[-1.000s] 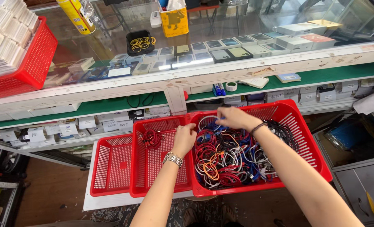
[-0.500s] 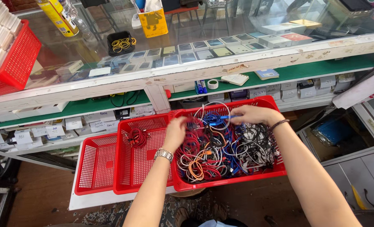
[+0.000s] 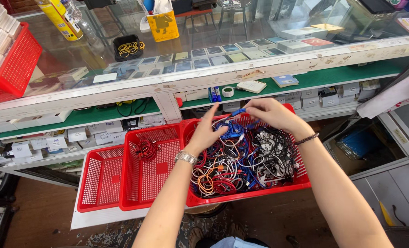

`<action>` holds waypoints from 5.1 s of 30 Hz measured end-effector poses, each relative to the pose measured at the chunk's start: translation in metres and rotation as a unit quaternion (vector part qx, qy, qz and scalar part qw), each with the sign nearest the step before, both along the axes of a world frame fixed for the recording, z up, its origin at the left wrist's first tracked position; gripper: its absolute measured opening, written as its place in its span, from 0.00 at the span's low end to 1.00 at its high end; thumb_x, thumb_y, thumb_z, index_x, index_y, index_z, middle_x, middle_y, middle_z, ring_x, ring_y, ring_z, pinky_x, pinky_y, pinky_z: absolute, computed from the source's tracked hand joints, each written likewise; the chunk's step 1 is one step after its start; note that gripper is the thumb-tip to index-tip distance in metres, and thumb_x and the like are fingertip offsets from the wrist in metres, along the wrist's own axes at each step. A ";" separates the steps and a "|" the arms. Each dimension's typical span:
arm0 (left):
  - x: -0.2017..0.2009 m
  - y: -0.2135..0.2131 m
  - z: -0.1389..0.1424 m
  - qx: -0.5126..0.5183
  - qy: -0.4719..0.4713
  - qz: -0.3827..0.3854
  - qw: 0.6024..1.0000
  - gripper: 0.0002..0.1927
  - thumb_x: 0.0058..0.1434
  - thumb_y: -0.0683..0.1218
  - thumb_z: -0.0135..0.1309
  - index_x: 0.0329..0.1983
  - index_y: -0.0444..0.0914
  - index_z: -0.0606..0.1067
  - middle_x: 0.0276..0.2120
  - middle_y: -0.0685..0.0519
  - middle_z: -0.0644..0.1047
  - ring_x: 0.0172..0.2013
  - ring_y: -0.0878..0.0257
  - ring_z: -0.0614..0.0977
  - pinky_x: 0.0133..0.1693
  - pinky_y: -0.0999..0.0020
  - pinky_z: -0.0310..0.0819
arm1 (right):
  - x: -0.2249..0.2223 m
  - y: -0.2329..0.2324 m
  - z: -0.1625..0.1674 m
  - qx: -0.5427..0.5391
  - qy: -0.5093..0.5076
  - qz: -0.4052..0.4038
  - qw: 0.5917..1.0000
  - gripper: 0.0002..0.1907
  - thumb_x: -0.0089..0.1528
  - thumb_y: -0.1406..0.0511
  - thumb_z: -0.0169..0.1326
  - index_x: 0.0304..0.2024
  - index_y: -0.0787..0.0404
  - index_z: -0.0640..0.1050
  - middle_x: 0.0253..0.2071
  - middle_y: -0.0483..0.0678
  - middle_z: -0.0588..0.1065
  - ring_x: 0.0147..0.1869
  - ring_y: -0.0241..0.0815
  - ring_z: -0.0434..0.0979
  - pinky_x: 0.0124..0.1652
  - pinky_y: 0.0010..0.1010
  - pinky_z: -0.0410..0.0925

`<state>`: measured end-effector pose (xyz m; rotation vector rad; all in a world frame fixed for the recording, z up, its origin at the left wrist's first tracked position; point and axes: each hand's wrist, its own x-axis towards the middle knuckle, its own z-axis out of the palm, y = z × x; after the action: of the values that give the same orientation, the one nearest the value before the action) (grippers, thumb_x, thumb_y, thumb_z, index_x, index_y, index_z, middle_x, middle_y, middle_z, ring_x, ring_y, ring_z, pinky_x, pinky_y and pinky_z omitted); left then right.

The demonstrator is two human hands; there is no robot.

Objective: The person coils cables one at a time, taking each loose cable from a large red basket, wrapping it into a loop by hand, and placing the coiled cable into a smaller red basket beside it. The person repeats this coiling and sorting process continuously across the counter.

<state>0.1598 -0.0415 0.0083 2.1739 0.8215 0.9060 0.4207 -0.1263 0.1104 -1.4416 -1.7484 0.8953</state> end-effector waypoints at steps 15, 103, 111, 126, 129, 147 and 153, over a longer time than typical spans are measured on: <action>0.013 -0.008 0.004 -0.184 0.318 -0.057 0.928 0.48 0.58 0.63 0.64 0.75 0.37 0.58 0.67 0.41 0.64 0.68 0.50 0.64 0.64 0.49 0.56 | 0.036 -0.049 0.026 0.010 0.079 -0.287 0.955 0.10 0.67 0.65 0.50 0.47 0.61 0.80 0.27 0.43 0.73 0.26 0.31 0.69 0.26 0.24 0.64; -0.003 0.012 0.077 -0.190 0.069 -0.306 0.930 0.16 0.72 0.53 0.54 0.45 0.38 0.86 0.30 0.63 0.79 0.30 0.76 0.73 0.35 0.77 0.66 | -0.026 0.021 -0.014 -0.005 0.031 -0.080 0.996 0.12 0.65 0.60 0.56 0.44 0.61 0.82 0.29 0.38 0.76 0.31 0.25 0.69 0.31 0.19 0.63; -0.045 0.044 0.057 -0.397 -0.237 -0.085 0.883 0.14 0.69 0.51 0.56 0.44 0.36 0.84 0.15 0.66 0.62 0.18 0.74 0.57 0.26 0.76 0.50 | -0.011 -0.002 -0.073 -0.228 0.009 0.024 0.973 0.15 0.65 0.57 0.55 0.39 0.58 0.87 0.26 0.34 0.74 0.29 0.26 0.65 0.31 0.20 0.60; -0.026 0.014 0.051 -0.016 0.255 -0.005 0.967 0.14 0.60 0.56 0.60 0.40 0.44 0.86 0.37 0.49 0.85 0.37 0.54 0.85 0.40 0.60 0.76 | 0.053 0.034 -0.037 0.006 0.409 -0.236 0.881 0.14 0.72 0.60 0.46 0.34 0.59 0.74 0.20 0.37 0.63 0.21 0.30 0.54 0.23 0.24 0.50; -0.061 0.029 0.047 -0.015 0.237 0.164 0.957 0.12 0.61 0.54 0.59 0.38 0.43 0.86 0.33 0.48 0.83 0.33 0.51 0.84 0.35 0.58 0.76 | 0.105 0.009 -0.053 0.047 0.201 -0.388 0.898 0.17 0.72 0.58 0.46 0.35 0.61 0.77 0.23 0.40 0.68 0.24 0.30 0.61 0.24 0.26 0.54; -0.049 0.003 0.059 -0.154 0.037 0.066 0.985 0.12 0.62 0.49 0.59 0.41 0.39 0.85 0.35 0.50 0.86 0.34 0.65 0.84 0.39 0.68 0.75 | -0.062 0.041 -0.100 0.127 -0.177 -0.132 0.967 0.34 0.66 0.59 0.49 0.71 0.67 0.60 0.66 0.67 0.65 0.69 0.63 0.63 0.65 0.44 0.60; -0.059 -0.005 0.070 -0.097 0.092 0.041 0.990 0.12 0.61 0.51 0.59 0.41 0.40 0.85 0.37 0.50 0.85 0.37 0.60 0.86 0.41 0.66 0.77 | -0.042 0.062 -0.063 0.098 -0.197 -0.013 0.975 0.16 0.69 0.58 0.48 0.53 0.58 0.78 0.49 0.55 0.80 0.50 0.54 0.79 0.51 0.39 0.70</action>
<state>0.1008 -0.0464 0.0782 2.0862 1.0496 0.6412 0.3788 -0.0644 0.0474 -1.5821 -2.0324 0.4235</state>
